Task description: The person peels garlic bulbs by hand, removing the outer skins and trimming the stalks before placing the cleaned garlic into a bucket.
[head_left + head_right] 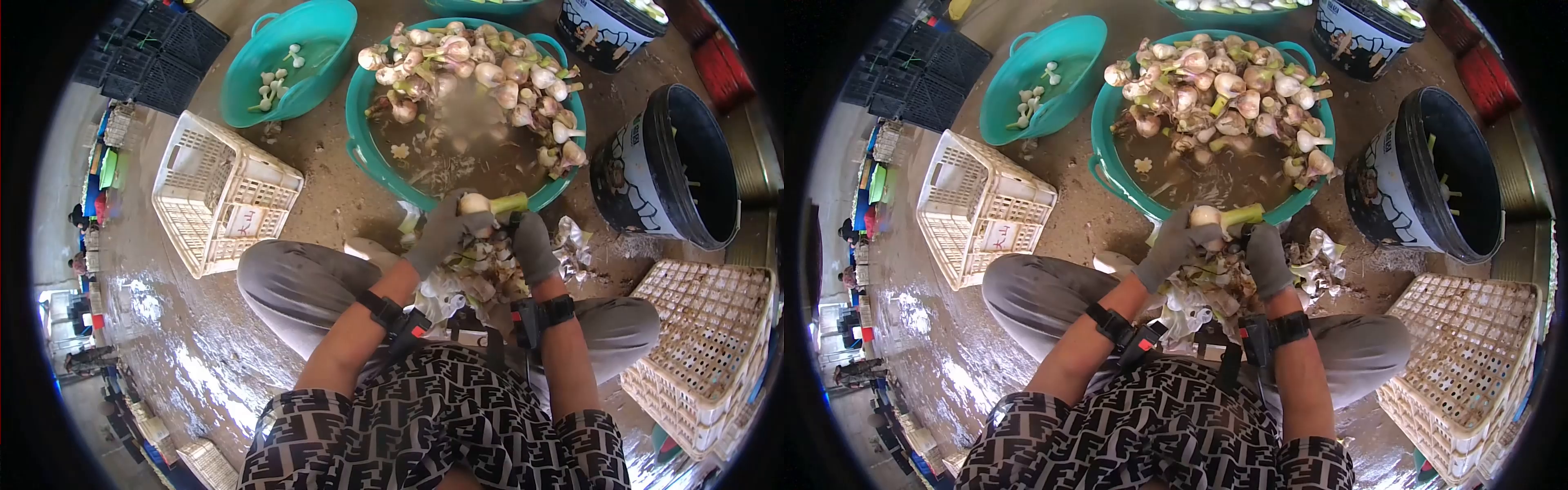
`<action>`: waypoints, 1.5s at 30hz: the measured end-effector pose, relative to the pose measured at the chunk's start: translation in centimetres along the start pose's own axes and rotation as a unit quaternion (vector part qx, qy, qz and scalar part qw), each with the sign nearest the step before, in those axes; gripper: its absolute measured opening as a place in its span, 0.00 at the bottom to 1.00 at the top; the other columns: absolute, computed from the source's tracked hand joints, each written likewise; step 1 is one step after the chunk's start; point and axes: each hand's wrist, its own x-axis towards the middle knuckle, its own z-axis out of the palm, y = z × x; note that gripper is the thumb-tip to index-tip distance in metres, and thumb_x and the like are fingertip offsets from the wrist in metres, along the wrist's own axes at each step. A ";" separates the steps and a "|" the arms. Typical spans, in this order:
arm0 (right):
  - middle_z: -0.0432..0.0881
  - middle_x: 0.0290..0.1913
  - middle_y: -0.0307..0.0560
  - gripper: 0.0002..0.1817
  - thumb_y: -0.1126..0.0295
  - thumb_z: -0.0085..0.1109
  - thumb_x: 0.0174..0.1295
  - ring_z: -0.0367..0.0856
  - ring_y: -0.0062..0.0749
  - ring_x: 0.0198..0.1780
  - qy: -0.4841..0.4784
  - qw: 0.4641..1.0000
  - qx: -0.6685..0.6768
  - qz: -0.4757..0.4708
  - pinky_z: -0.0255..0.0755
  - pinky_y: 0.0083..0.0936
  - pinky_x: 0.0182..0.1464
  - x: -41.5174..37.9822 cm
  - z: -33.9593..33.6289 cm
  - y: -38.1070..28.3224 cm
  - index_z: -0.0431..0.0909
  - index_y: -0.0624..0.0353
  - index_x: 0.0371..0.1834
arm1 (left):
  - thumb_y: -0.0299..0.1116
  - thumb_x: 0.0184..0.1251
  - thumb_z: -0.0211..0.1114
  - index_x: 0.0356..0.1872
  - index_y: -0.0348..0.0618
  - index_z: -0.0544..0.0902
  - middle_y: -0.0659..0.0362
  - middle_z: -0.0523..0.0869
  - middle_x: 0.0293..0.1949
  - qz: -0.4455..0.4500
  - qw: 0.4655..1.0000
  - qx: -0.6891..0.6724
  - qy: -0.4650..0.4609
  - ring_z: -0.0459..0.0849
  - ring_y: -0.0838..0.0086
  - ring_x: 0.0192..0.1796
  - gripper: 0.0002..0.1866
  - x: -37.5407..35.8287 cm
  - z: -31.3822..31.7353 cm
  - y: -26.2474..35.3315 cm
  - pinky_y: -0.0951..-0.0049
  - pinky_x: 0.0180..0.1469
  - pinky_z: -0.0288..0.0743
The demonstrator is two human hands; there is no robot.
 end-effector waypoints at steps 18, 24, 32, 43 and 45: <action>0.82 0.35 0.42 0.09 0.74 0.56 0.57 0.79 0.26 0.36 0.026 0.940 -0.251 -0.228 0.73 0.22 0.40 -0.6 0.6 1.5 0.77 0.63 0.40 | 0.48 0.60 0.61 0.39 0.42 0.75 0.65 0.75 0.21 -0.136 0.967 -0.196 0.086 0.69 0.82 0.15 0.19 -0.2 0.3 2.1 0.82 0.14 0.60; 0.82 0.36 0.43 0.10 0.77 0.57 0.54 0.80 0.27 0.36 0.091 0.947 -0.187 -0.245 0.73 0.23 0.40 -2.3 1.5 1.0 0.78 0.61 0.40 | 0.56 0.62 0.52 0.35 0.43 0.77 0.62 0.76 0.21 -0.125 0.982 -0.139 0.012 0.71 0.80 0.17 0.24 1.2 -1.3 2.2 0.83 0.19 0.64; 0.81 0.25 0.45 0.08 0.75 0.60 0.46 0.76 0.24 0.26 0.104 0.994 -0.017 0.031 0.69 0.23 0.30 -1.3 1.6 -0.8 0.81 0.64 0.32 | 0.51 0.49 0.69 0.31 0.34 0.78 0.49 0.81 0.27 0.026 0.907 0.396 0.141 0.81 0.57 0.33 0.25 2.5 -0.5 1.9 0.63 0.37 0.73; 0.80 0.27 0.58 0.09 0.66 0.57 0.44 0.78 0.52 0.33 0.205 0.923 -0.325 0.003 0.71 0.41 0.36 1.2 -5.2 6.0 0.80 0.60 0.25 | 0.29 0.50 0.70 0.30 0.42 0.80 0.60 0.81 0.32 0.203 0.959 0.192 -0.044 0.79 0.75 0.35 0.08 -0.9 0.4 4.9 0.73 0.40 0.73; 0.80 0.28 0.58 0.10 0.65 0.57 0.45 0.78 0.54 0.34 0.213 0.888 -0.407 -0.013 0.71 0.42 0.37 1.0 -6.1 6.9 0.80 0.60 0.26 | 0.28 0.50 0.69 0.32 0.42 0.80 0.60 0.81 0.33 0.196 0.965 0.162 -0.059 0.79 0.75 0.37 0.08 -1.3 0.0 5.1 0.74 0.41 0.74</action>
